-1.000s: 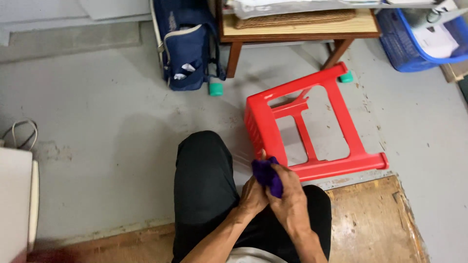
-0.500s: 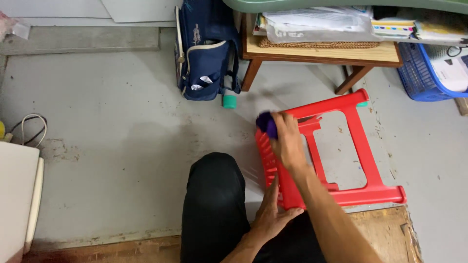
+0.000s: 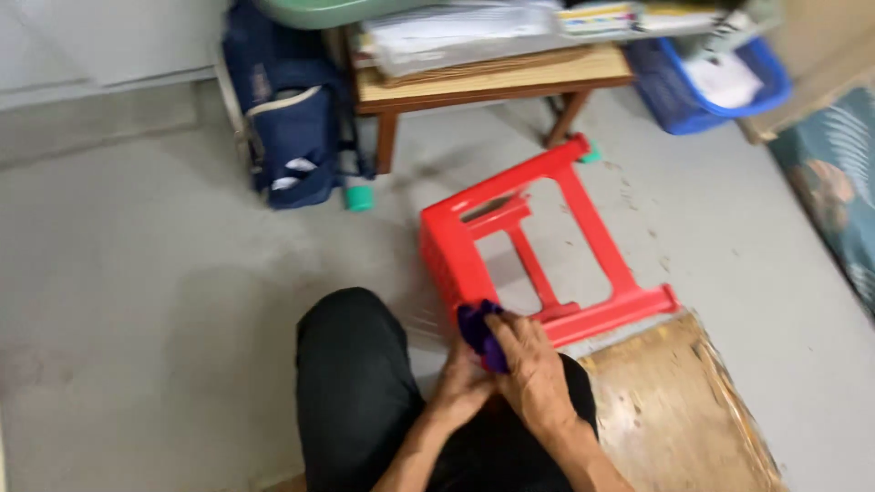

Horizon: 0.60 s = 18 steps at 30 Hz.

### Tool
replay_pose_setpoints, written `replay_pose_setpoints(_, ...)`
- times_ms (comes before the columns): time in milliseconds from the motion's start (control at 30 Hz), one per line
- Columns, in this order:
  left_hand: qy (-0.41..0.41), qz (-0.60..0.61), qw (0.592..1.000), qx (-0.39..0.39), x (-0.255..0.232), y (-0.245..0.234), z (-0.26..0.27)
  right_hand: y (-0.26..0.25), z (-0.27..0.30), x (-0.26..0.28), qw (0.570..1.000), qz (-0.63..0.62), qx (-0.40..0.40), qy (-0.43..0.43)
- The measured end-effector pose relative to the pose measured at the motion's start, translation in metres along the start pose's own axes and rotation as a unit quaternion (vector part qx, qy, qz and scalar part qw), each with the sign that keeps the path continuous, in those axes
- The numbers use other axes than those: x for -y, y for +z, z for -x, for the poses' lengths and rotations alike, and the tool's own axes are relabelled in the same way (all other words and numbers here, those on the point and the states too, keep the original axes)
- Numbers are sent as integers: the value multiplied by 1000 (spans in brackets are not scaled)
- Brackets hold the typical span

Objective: Cleaning a small wooden stool by wiping its surfaces with a cloth

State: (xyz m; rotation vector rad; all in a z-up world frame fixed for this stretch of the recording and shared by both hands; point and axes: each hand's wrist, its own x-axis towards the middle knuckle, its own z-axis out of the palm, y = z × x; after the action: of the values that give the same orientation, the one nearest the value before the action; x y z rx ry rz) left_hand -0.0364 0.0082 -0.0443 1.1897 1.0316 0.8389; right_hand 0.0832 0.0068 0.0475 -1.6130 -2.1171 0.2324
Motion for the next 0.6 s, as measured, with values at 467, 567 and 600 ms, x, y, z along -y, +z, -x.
replay_pose_setpoints(467,-256,-45,964,-57,-89,10,-56,-72,43,-111,979,54,-188,55)
replay_pose_setpoints(567,-256,-34,965,-53,-90,10,-56,-95,32,-146,942,124,-219,223)
replay_pose_setpoints(600,-253,-35,965,-54,-96,9,-55,-95,26,-141,942,123,-221,222)
